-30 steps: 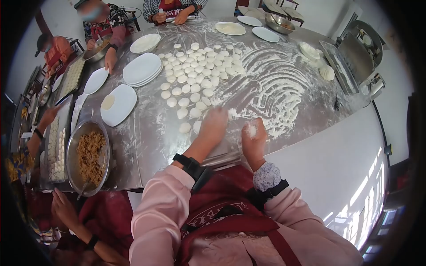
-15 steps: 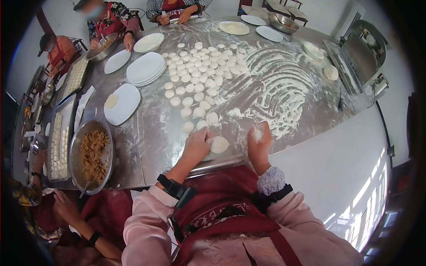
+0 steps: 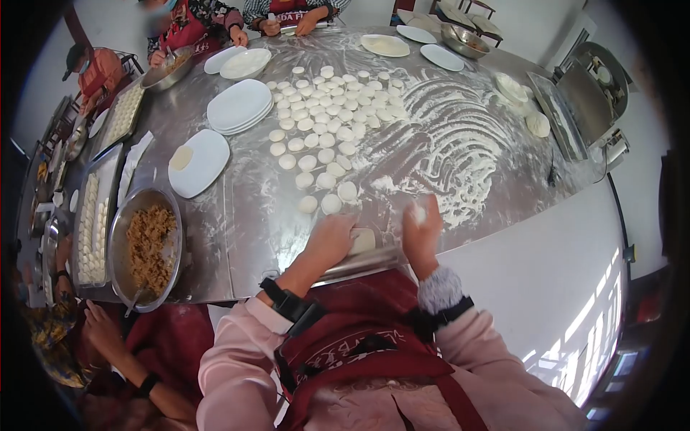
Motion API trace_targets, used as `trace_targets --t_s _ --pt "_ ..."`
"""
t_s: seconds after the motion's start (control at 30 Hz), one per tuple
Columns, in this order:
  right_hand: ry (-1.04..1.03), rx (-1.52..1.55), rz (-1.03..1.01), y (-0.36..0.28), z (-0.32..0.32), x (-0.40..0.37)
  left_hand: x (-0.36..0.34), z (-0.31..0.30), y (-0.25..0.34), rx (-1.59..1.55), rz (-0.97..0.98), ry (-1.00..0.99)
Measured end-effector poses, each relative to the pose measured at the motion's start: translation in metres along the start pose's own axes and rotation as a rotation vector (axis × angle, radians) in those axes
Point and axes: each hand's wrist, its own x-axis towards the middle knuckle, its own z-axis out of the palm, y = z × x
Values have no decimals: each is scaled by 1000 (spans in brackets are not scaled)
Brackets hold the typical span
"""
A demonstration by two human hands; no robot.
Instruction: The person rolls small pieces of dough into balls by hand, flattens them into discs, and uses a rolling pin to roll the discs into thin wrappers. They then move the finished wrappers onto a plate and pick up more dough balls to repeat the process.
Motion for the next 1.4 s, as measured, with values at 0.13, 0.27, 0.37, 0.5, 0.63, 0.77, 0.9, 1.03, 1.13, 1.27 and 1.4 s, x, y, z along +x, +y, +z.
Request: trace_targets --t_s 0.13,0.27,0.37,0.5,0.63,0.77,0.9,1.03,1.13,1.27,1.4 --pt "67 -62 -148 -4 8 9 -2 14 3 -121 6 52" --pt "71 -134 -243 -7 51 47 13 20 16 -137 -54 220" --pt "118 -205 -248 -3 38 35 15 17 9 -104 -64 148" --pt "36 19 29 2 -7 -13 -2 -1 0 -78 -44 23" --pt "81 -103 -205 -11 24 22 1 16 13 -135 -51 66" --pt "136 -161 -242 -18 52 43 17 25 18 -123 -72 181" --pt "113 -112 -160 6 14 8 7 11 5 10 -22 60" --pt "73 -4 -25 1 4 -5 -7 6 4 -181 -52 25" --pt "60 -96 -101 -15 34 30 7 20 13 -157 -23 151" --pt "103 -88 -255 -11 36 32 15 23 5 -77 27 81" --pt "135 -59 -147 5 -1 -9 -3 5 -2 1 1 40"
